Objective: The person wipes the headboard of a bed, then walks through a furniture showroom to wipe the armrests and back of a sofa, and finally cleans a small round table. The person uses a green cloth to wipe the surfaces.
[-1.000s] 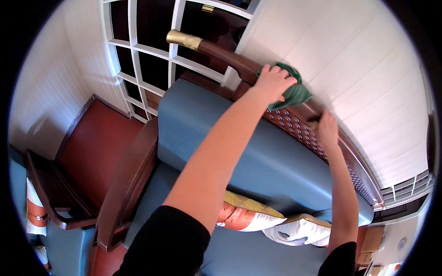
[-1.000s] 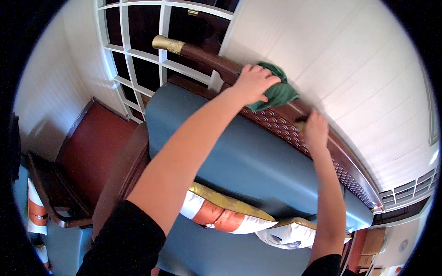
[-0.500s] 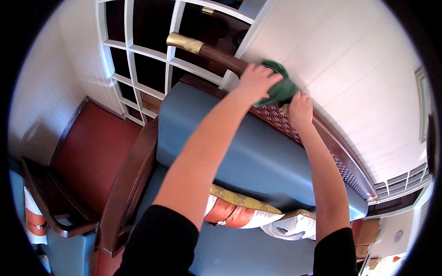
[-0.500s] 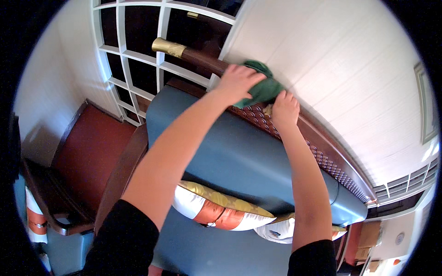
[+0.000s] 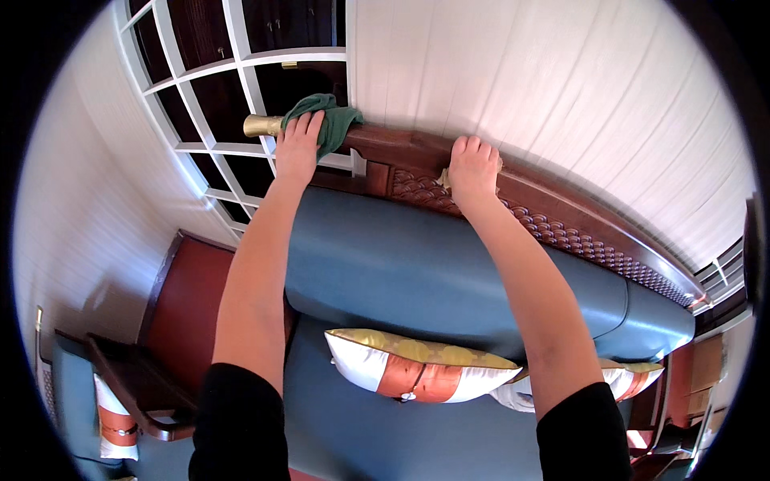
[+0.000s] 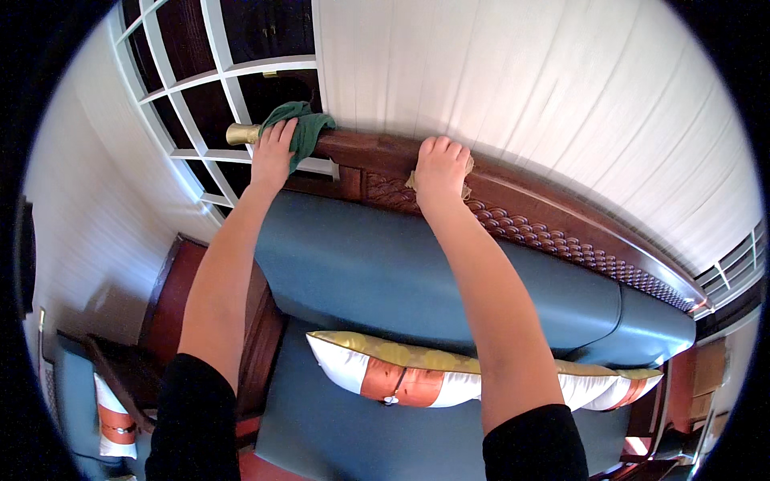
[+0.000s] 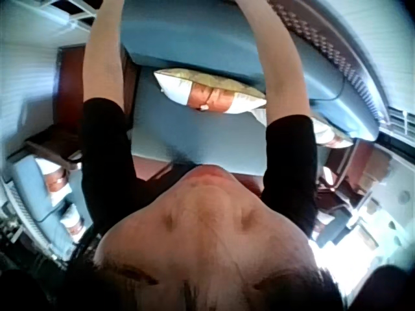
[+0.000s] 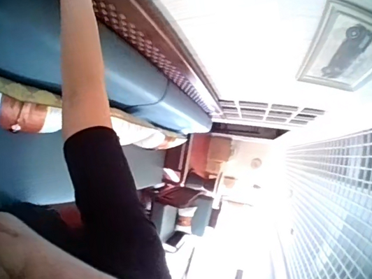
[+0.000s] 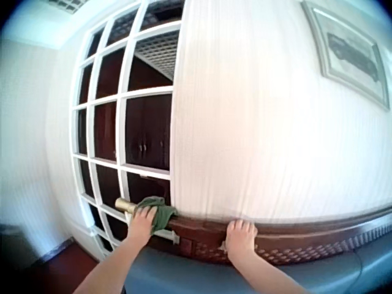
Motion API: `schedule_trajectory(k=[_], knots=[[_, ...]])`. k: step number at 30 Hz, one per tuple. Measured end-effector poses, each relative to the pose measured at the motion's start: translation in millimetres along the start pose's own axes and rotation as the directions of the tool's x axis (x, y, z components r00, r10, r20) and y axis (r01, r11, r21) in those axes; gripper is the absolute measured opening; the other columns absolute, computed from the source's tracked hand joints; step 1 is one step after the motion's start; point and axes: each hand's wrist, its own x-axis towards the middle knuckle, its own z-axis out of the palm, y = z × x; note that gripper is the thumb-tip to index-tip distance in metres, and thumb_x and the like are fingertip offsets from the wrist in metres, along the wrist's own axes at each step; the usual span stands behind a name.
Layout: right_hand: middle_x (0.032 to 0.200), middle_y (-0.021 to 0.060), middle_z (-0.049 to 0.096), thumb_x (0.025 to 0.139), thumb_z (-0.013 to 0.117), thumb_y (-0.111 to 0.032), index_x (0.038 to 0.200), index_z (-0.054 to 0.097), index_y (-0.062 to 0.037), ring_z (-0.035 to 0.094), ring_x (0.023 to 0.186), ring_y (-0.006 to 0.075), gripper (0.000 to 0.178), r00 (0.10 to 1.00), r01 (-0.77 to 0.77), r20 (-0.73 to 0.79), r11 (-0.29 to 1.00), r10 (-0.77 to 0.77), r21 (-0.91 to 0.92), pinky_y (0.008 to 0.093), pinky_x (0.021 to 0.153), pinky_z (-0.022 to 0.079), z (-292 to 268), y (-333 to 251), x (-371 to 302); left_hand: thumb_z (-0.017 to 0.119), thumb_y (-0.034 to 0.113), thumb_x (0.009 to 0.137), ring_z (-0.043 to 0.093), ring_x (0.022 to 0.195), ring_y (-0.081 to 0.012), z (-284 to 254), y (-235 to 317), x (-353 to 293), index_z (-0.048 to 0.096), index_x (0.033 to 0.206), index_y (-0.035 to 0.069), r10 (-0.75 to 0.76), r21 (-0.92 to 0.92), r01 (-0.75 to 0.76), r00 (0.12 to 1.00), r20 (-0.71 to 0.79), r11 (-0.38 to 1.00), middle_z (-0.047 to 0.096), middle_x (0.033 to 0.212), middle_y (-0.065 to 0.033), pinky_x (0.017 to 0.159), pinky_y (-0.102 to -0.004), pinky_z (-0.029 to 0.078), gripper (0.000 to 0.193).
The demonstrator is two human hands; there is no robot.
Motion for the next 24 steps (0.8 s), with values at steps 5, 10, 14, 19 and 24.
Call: schedule_trajectory(k=[5, 10, 14, 19, 24], knots=[[0.107, 0.0145, 0.056, 0.086, 0.056, -0.02, 0.118, 0.054, -0.0025, 0.054, 0.1, 0.0301, 0.036, 0.998, -0.056, 0.013, 0.998, 0.056, -0.018, 0.047, 0.095, 0.039, 5, -6, 5, 0.05, -0.005, 0.081, 0.047, 0.124, -0.0357, -10, 23, -23, 0.043, 0.136, 0.008, -0.047, -0.154, 0.038, 0.997, -0.054, 0.987, 0.049, 0.134, -0.0166, 0.105, -0.0411, 0.04, 0.057], [0.107, 0.0137, 0.056, 0.088, 0.052, -0.02, 0.118, 0.053, -0.0039, 0.055, 0.1, 0.0291, 0.033, 0.996, -0.048, 0.076, 0.999, 0.049, -0.02, 0.0463, 0.093, 0.039, 3, -7, 9, 0.056, -0.001, 0.083, 0.051, 0.118, -0.039, -40, 48, -109, 0.048, 0.13, 0.004, -0.339, -0.593, 0.343, 0.933, 0.123, 0.729, 0.054, 0.127, -0.0215, 0.1, -0.042, 0.042, 0.048], [0.105, 0.0127, 0.057, 0.089, 0.051, -0.019, 0.11, 0.054, -0.0057, 0.057, 0.097, 0.028, 0.025, 0.998, -0.048, 0.027, 0.994, 0.051, -0.094, 0.0444, 0.089, 0.042, 10, -5, 6, 0.054, 0.001, 0.087, 0.058, 0.108, -0.04, -68, 45, -223, 0.05, 0.125, 0.004, -0.573, -0.665, 0.576, 0.776, 0.262, 0.475, 0.062, 0.113, -0.0227, 0.093, -0.0425, 0.045, 0.039], [0.105, 0.0128, 0.058, 0.09, 0.05, -0.019, 0.109, 0.053, -0.0057, 0.061, 0.096, 0.03, 0.023, 0.998, -0.029, 0.051, 0.994, 0.034, -0.105, 0.0442, 0.085, 0.047, 24, 6, 6, 0.054, 0.006, 0.088, 0.062, 0.101, -0.0398, -101, 23, -327, 0.052, 0.122, 0.005, -0.751, -0.482, 0.821, 0.519, 0.408, 0.305, 0.065, 0.104, -0.0219, 0.088, -0.0435, 0.048, 0.034], [0.106, 0.0134, 0.058, 0.093, 0.048, -0.02, 0.108, 0.05, -0.0065, 0.062, 0.098, 0.0313, 0.02, 1.0, 0.006, 0.031, 0.993, -0.002, -0.119, 0.0447, 0.085, 0.05, 19, 6, 13, 0.058, 0.008, 0.087, 0.059, 0.106, -0.0395, -130, -46, -428, 0.051, 0.125, 0.003, -0.897, -0.214, 0.933, 0.342, 0.282, 0.289, 0.063, 0.11, -0.0232, 0.091, -0.0438, 0.046, 0.038]])
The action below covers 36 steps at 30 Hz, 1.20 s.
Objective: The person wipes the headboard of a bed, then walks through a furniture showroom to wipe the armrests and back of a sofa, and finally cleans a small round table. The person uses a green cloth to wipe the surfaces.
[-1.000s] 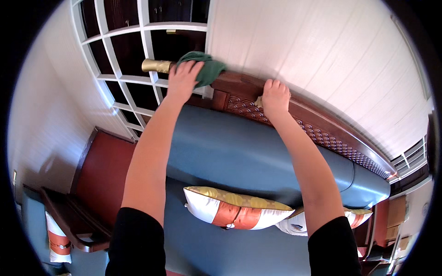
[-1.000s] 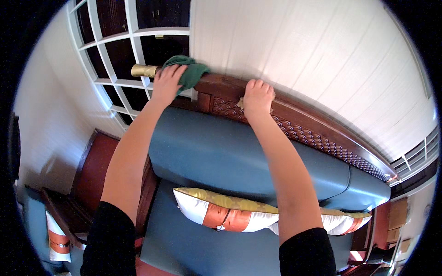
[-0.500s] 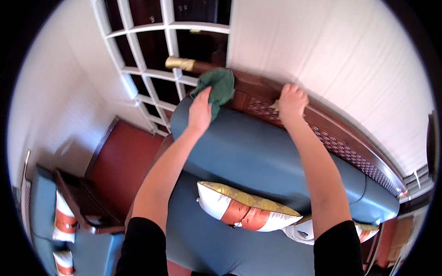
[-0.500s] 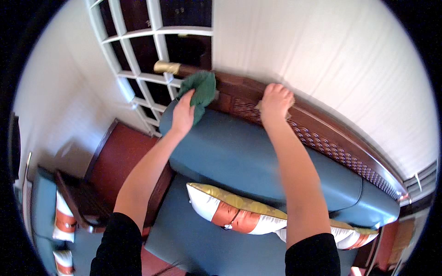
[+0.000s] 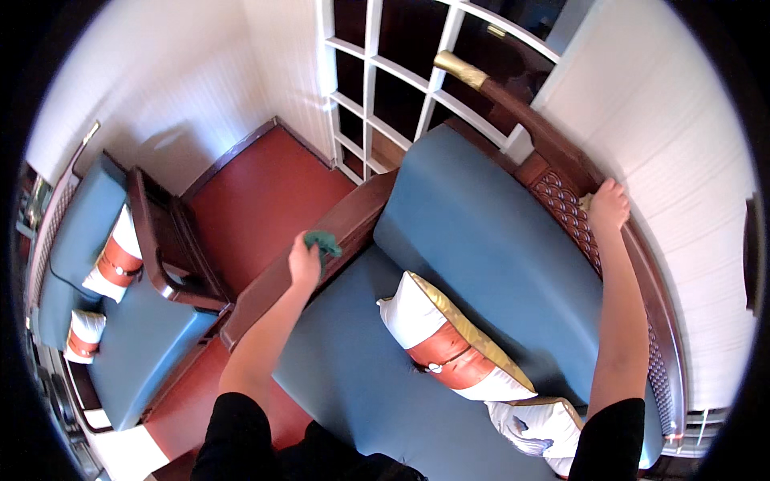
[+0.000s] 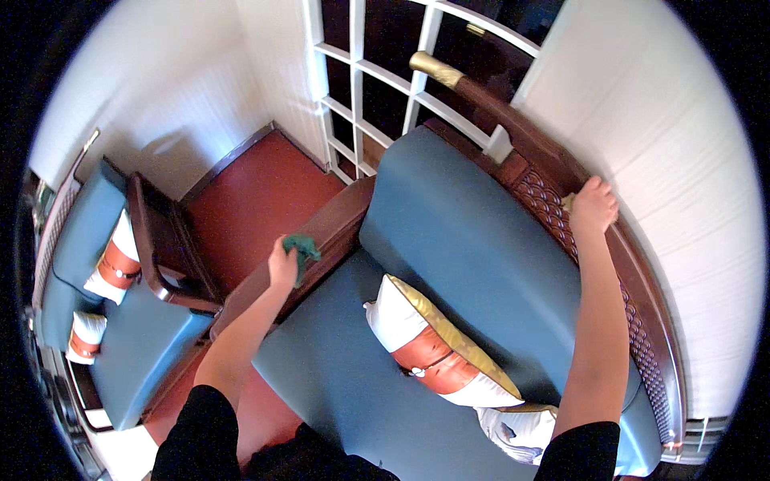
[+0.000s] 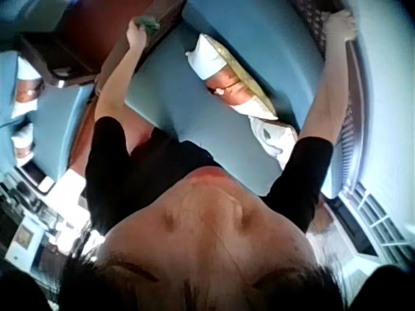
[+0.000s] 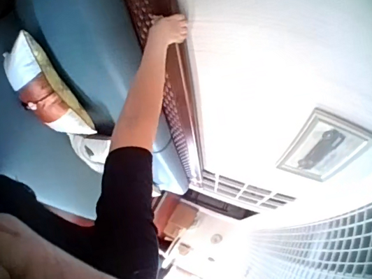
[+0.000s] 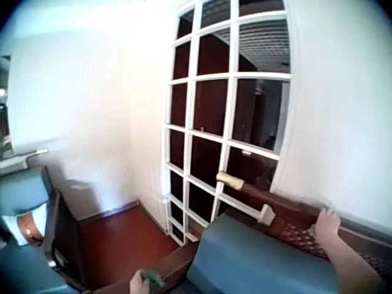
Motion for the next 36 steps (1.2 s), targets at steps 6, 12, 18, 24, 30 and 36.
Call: schedule_trajectory(k=[6, 12, 18, 24, 30, 36], knots=[[0.112, 0.0176, 0.057, 0.097, 0.041, -0.019, 0.111, 0.047, -0.0062, 0.06, 0.105, 0.0353, 0.02, 0.997, 0.011, 0.078, 0.999, -0.014, 0.032, 0.0459, 0.088, 0.049, -5, -3, 6, 0.066, 0.021, 0.085, 0.032, 0.137, -0.0331, -63, -113, -25, 0.035, 0.143, 0.008, 0.074, 0.636, -0.129, 0.991, 0.112, 0.761, 0.038, 0.147, -0.0115, 0.109, -0.0443, 0.033, 0.066], [0.118, 0.0193, 0.054, 0.098, 0.037, -0.021, 0.117, 0.044, -0.0083, 0.057, 0.108, 0.0383, 0.023, 0.988, 0.0, 0.156, 1.0, 0.0, -0.002, 0.0478, 0.091, 0.048, 13, 8, 8, 0.065, 0.032, 0.086, 0.018, 0.144, -0.0323, -68, -113, -35, 0.023, 0.15, 0.011, 0.05, 0.656, -0.243, 0.953, 0.299, 0.715, 0.025, 0.154, -0.0098, 0.112, -0.0574, 0.022, 0.078], [0.117, 0.0206, 0.054, 0.098, 0.039, -0.018, 0.122, 0.041, -0.0078, 0.061, 0.101, 0.0399, 0.027, 0.991, 0.015, 0.131, 0.999, -0.011, -0.031, 0.048, 0.083, 0.052, 40, 21, 16, 0.083, 0.045, 0.064, -0.001, 0.147, -0.0359, -89, -97, -44, 0.002, 0.153, 0.015, -0.165, 0.644, -0.322, 0.8, 0.577, 0.694, 0.002, 0.16, -0.0113, 0.112, -0.0639, 0.012, 0.124], [0.111, 0.0245, 0.061, 0.087, 0.061, -0.02, 0.114, 0.046, -0.0033, 0.063, 0.101, 0.041, 0.035, 0.969, 0.003, 0.246, 0.996, -0.026, 0.094, 0.0485, 0.081, 0.054, 43, 31, 37, 0.089, 0.039, 0.055, 0.002, 0.146, -0.0393, -86, -101, -41, 0.007, 0.152, 0.014, -0.188, 0.724, -0.328, 0.826, 0.531, 0.607, 0.006, 0.158, -0.0144, 0.11, -0.0641, 0.015, 0.129], [0.124, 0.026, 0.054, 0.092, 0.046, -0.008, 0.128, 0.045, 0.0049, 0.052, 0.115, 0.0374, 0.038, 0.933, 0.229, 0.207, 0.929, -0.295, 0.292, 0.0434, 0.098, 0.042, 40, 37, 45, 0.056, 0.012, 0.085, -0.004, 0.147, -0.0369, -89, -112, -37, 0.007, 0.154, 0.018, -0.214, 0.635, -0.249, 0.8, 0.56, 0.731, -0.001, 0.161, -0.0111, 0.112, -0.064, 0.007, 0.085], [0.129, 0.0151, 0.052, 0.096, 0.045, -0.014, 0.136, 0.043, -0.0016, 0.051, 0.116, 0.0269, 0.042, 0.897, 0.234, -0.072, 0.329, -0.437, 0.915, 0.0369, 0.101, 0.039, -37, -140, -114, 0.045, 0.013, 0.092, -0.005, 0.147, -0.0369, -100, -108, -32, 0.007, 0.154, 0.021, -0.212, 0.553, -0.23, 0.755, 0.621, 0.801, -0.003, 0.161, -0.0094, 0.111, -0.066, 0.005, 0.074]])
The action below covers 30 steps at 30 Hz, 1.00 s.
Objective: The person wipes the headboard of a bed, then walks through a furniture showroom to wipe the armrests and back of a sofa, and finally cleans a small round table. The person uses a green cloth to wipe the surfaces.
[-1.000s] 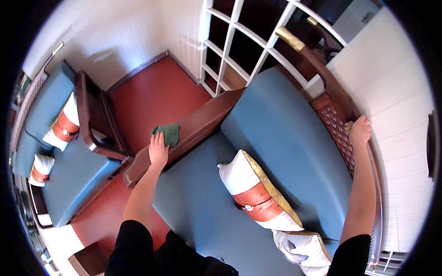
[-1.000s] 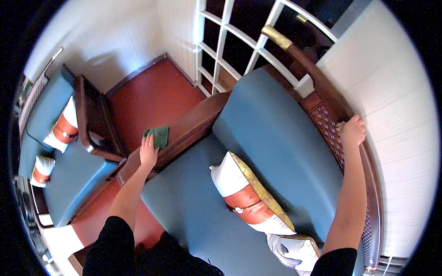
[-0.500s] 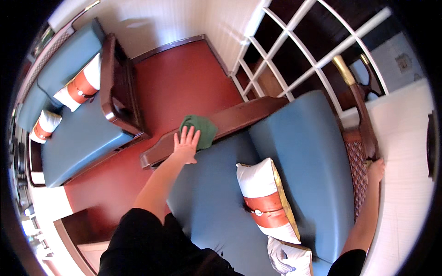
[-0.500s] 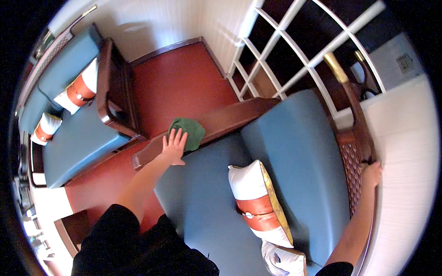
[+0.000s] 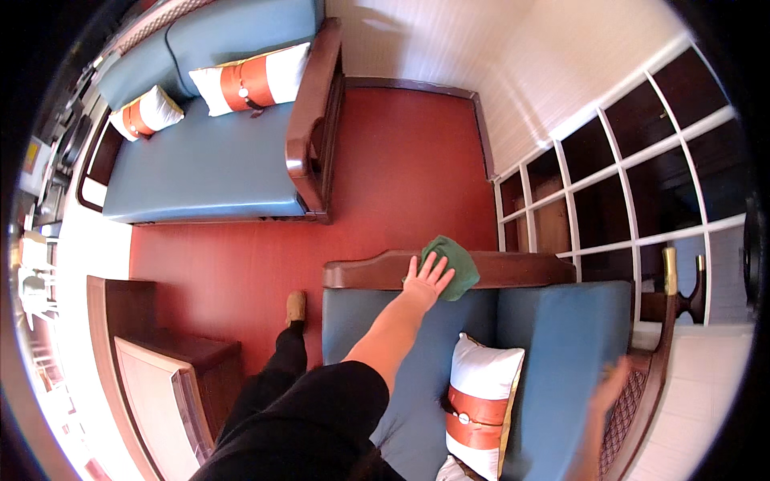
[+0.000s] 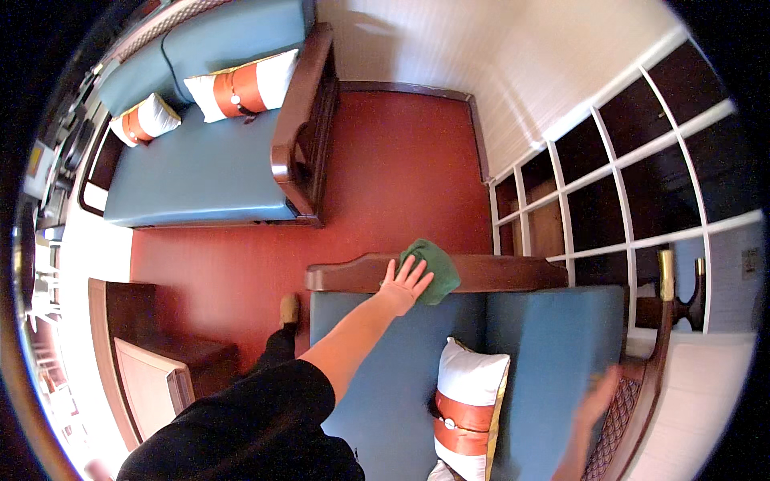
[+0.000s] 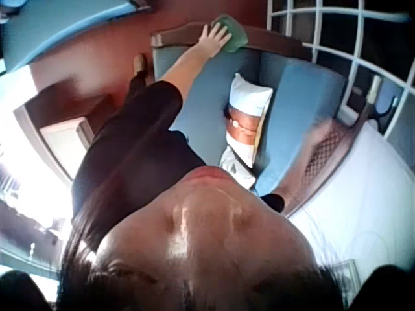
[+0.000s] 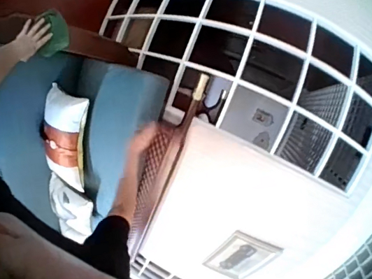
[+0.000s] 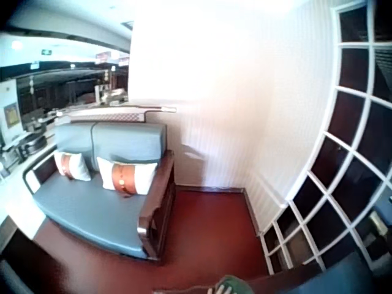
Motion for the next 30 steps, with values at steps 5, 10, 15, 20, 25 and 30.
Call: schedule_trajectory(k=[5, 10, 15, 20, 25, 30], knots=[[0.141, 0.0198, 0.043, 0.086, 0.051, -0.001, 0.136, 0.044, -0.0041, 0.042, 0.13, 0.0368, 0.05, 0.797, 0.369, 0.5, 0.928, -0.339, 0.04, 0.0411, 0.109, 0.034, 145, -266, -60, 0.044, 0.011, 0.092, -0.006, 0.146, -0.038, 5, -9, 5, 0.009, 0.154, 0.021, 0.049, -0.078, -0.05, 0.999, -0.011, 0.996, -0.003, 0.161, -0.0092, 0.109, -0.0692, 0.002, 0.073], [0.144, 0.0248, 0.037, 0.087, 0.054, -0.005, 0.137, 0.039, -0.0023, 0.042, 0.128, 0.0407, 0.053, 0.81, 0.219, 0.562, 0.975, -0.167, -0.026, 0.0436, 0.106, 0.037, 259, -374, -83, 0.052, 0.029, 0.09, -0.007, 0.147, -0.0356, 5, -15, 16, 0.006, 0.155, 0.02, 0.15, -0.141, -0.152, 0.988, -0.027, 0.978, -0.001, 0.161, -0.0073, 0.109, -0.0681, 0.001, 0.08], [0.139, 0.0258, 0.043, 0.08, 0.06, -0.008, 0.132, 0.048, -0.0015, 0.045, 0.125, 0.0419, 0.054, 0.8, 0.053, 0.599, 0.998, -0.017, -0.043, 0.0445, 0.104, 0.038, 311, -418, -105, 0.053, 0.028, 0.086, 0.019, 0.145, -0.0281, 37, -82, -20, 0.059, 0.128, 0.015, 0.377, 0.05, -0.394, 0.827, -0.417, 0.918, 0.034, 0.152, -0.0019, 0.116, -0.0538, 0.014, 0.044], [0.133, 0.0241, 0.048, 0.079, 0.063, -0.01, 0.124, 0.054, -0.0044, 0.047, 0.121, 0.0416, 0.046, 0.827, 0.09, 0.551, 0.994, -0.112, 0.066, 0.0442, 0.103, 0.038, 326, -506, -181, 0.056, 0.026, 0.086, 0.025, 0.142, -0.0273, 27, -177, -99, 0.066, 0.117, 0.013, 0.391, 0.039, -0.395, 0.881, -0.268, 0.918, 0.043, 0.146, -0.0022, 0.114, -0.0494, 0.022, 0.035], [0.119, 0.0195, 0.06, 0.082, 0.062, -0.013, 0.125, 0.055, -0.0086, 0.055, 0.114, 0.0373, 0.044, 0.686, -0.105, 0.718, 0.961, -0.116, 0.255, 0.0422, 0.098, 0.042, 335, -564, -200, 0.054, 0.017, 0.086, 0.049, 0.126, -0.0324, 15, -250, -130, 0.061, 0.12, 0.009, 0.245, -0.423, -0.284, 0.959, -0.145, 0.861, 0.057, 0.131, -0.0107, 0.097, -0.045, 0.046, 0.035], [0.111, 0.0183, 0.065, 0.086, 0.06, -0.015, 0.123, 0.057, -0.0066, 0.061, 0.108, 0.0327, 0.038, 0.562, -0.256, 0.818, 0.913, -0.126, 0.317, 0.0385, 0.092, 0.046, 393, -592, -227, 0.055, 0.02, 0.085, 0.061, 0.105, -0.0382, 43, -334, -151, 0.057, 0.12, 0.007, 0.055, -0.64, -0.026, 0.998, 0.026, 0.768, 0.064, 0.11, -0.0226, 0.087, -0.048, 0.048, 0.037]])
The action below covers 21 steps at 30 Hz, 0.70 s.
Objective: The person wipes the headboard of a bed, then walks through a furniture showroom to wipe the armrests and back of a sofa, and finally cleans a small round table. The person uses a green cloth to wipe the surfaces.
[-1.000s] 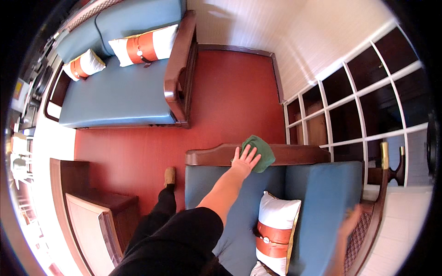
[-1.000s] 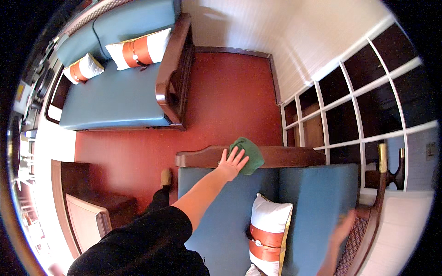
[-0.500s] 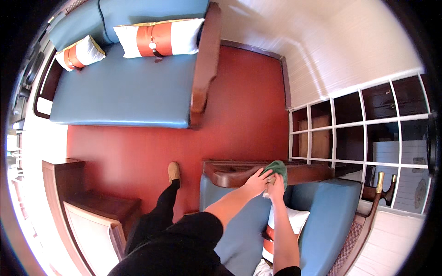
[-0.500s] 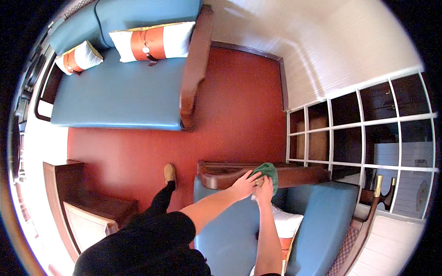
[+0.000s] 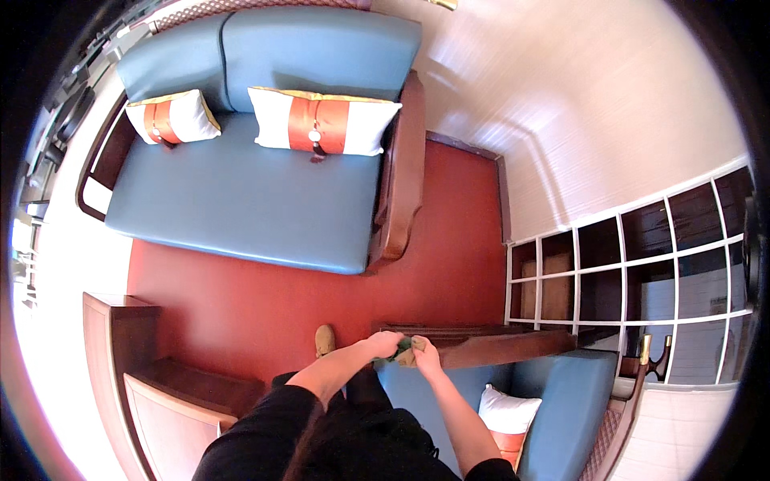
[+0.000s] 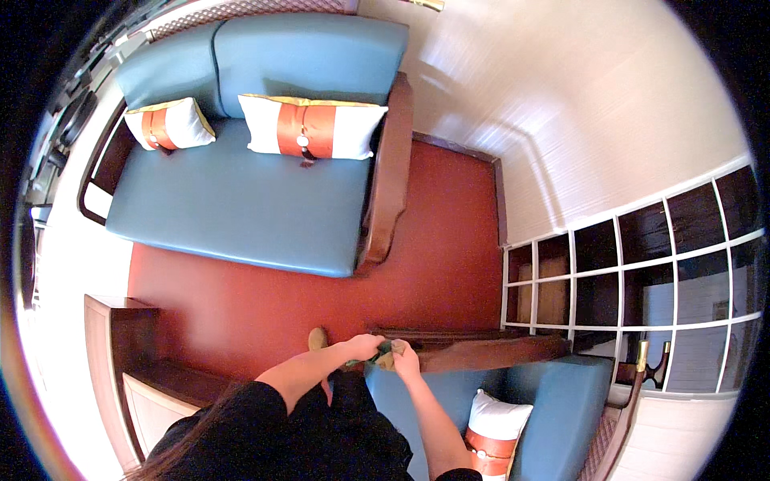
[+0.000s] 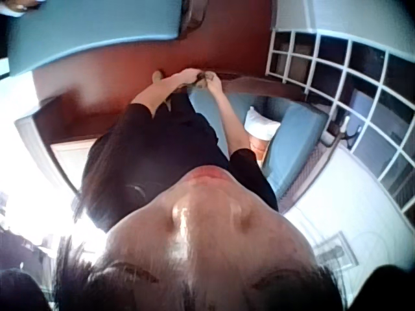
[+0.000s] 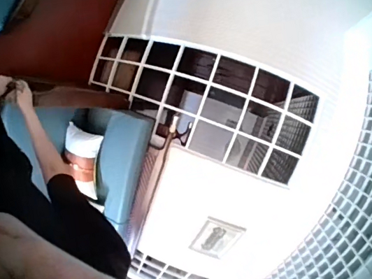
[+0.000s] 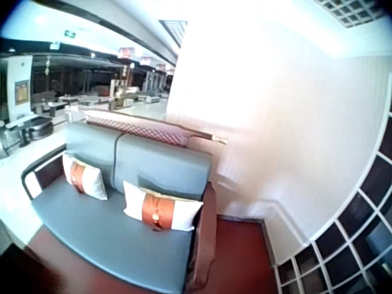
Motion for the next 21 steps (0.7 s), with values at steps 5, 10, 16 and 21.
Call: schedule_trajectory(k=[5, 10, 16, 21], knots=[[0.106, 0.016, 0.068, 0.084, 0.064, -0.013, 0.111, 0.063, -0.0039, 0.064, 0.102, 0.0289, 0.029, 0.999, 0.042, 0.023, 0.997, -0.044, 0.065, 0.0368, 0.089, 0.048, 3, -78, 10, 0.055, 0.042, 0.088, 0.06, 0.102, -0.0423, -53, -44, -37, 0.061, 0.104, -0.004, -0.182, -0.268, 0.128, 0.966, -0.185, 0.955, 0.063, 0.103, -0.0288, 0.088, -0.0476, 0.047, 0.048], [0.1, 0.0119, 0.07, 0.08, 0.07, -0.013, 0.106, 0.066, -0.0032, 0.067, 0.095, 0.0242, 0.029, 0.991, 0.129, -0.012, 0.98, -0.132, -0.152, 0.0347, 0.085, 0.051, -32, -88, 49, 0.055, 0.04, 0.09, 0.06, 0.1, -0.0448, -136, -23, -31, 0.056, 0.106, -0.005, -0.323, -0.429, 0.111, 0.826, -0.462, 0.897, 0.062, 0.1, -0.0309, 0.085, -0.0497, 0.047, 0.048], [0.098, 0.0128, 0.07, 0.078, 0.071, -0.013, 0.105, 0.066, -0.0029, 0.067, 0.095, 0.0237, 0.029, 0.997, 0.083, 0.012, 0.995, -0.083, -0.061, 0.0342, 0.084, 0.051, -64, -91, 109, 0.054, 0.031, 0.092, 0.056, 0.11, -0.0424, -227, 23, 23, 0.049, 0.126, -0.003, -0.187, -0.343, -0.06, 0.745, -0.641, 0.937, 0.06, 0.117, -0.0254, 0.091, -0.0472, 0.046, 0.049], [0.099, 0.0134, 0.069, 0.078, 0.07, -0.012, 0.105, 0.066, -0.0035, 0.066, 0.096, 0.0262, 0.028, 0.988, 0.152, 0.038, 0.988, -0.151, -0.014, 0.0351, 0.085, 0.05, -84, -116, 181, 0.056, 0.036, 0.091, 0.033, 0.133, -0.0407, -252, 27, 91, 0.032, 0.144, 0.004, -0.208, 0.017, 0.271, 0.779, -0.592, 0.963, 0.029, 0.148, -0.0196, 0.104, -0.0482, 0.036, 0.066]])
